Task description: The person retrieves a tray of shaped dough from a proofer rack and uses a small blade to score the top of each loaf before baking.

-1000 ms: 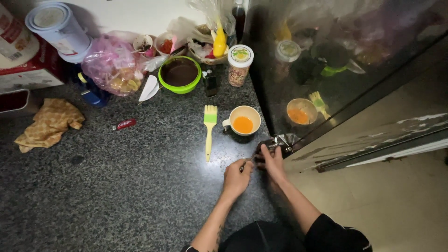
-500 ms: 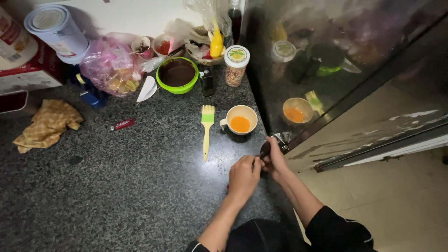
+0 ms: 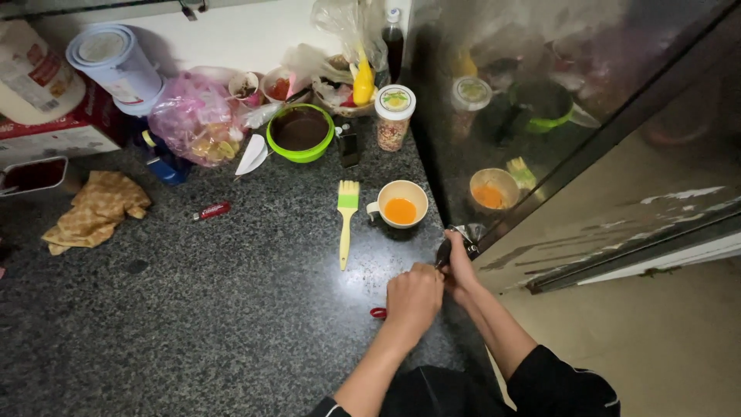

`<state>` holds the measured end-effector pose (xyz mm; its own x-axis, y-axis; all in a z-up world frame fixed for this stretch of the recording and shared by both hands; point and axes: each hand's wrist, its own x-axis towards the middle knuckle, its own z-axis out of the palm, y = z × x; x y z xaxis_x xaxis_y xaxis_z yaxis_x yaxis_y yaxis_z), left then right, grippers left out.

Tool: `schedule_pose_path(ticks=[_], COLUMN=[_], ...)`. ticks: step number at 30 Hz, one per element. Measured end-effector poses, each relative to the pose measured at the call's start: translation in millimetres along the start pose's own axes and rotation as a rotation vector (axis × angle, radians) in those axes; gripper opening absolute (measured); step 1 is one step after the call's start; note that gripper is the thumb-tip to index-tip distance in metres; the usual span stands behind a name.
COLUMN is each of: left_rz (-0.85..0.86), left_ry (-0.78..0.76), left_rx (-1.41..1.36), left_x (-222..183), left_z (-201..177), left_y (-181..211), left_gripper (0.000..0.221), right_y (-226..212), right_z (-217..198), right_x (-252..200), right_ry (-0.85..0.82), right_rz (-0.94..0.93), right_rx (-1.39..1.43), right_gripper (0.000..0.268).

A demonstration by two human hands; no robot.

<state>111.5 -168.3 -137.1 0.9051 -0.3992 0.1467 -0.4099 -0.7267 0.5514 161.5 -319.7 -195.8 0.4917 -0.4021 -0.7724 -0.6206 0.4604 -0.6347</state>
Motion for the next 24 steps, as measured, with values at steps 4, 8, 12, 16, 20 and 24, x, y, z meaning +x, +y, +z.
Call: schedule_pose_path(ticks=[4,8,12,16,20,24], left_rz=[-0.017,-0.009,0.018,0.012,-0.057,0.119], left_ry=[-0.044,-0.103,-0.136,-0.117,-0.210,-0.044], left_rx=[-0.044,-0.019,0.007,0.108,-0.031,0.164], left_x=[6,19,30,33,38,32], left_z=[2,23,34,33,40,43], left_y=[2,-4,-6,-1,-14,-7], left_gripper=[0.034,0.032,0.028,0.024,0.030,0.019], right_y=[-9,-21,-24,-22,-29,-32], right_z=[8,12,16,9,12,6], right_x=[-31,-48,-36,-6,-31,-60], right_ry=[0.004,0.000,-0.008,-0.007,-0.040,-0.019], right_rz=[-0.014,-0.028,-0.026,-0.030,-0.053,-0.052], right_rx=[-0.005,-0.009,-0.061,-0.094,-0.151,-0.163], right_gripper=[0.091,0.089,0.094,0.102,0.117,0.124])
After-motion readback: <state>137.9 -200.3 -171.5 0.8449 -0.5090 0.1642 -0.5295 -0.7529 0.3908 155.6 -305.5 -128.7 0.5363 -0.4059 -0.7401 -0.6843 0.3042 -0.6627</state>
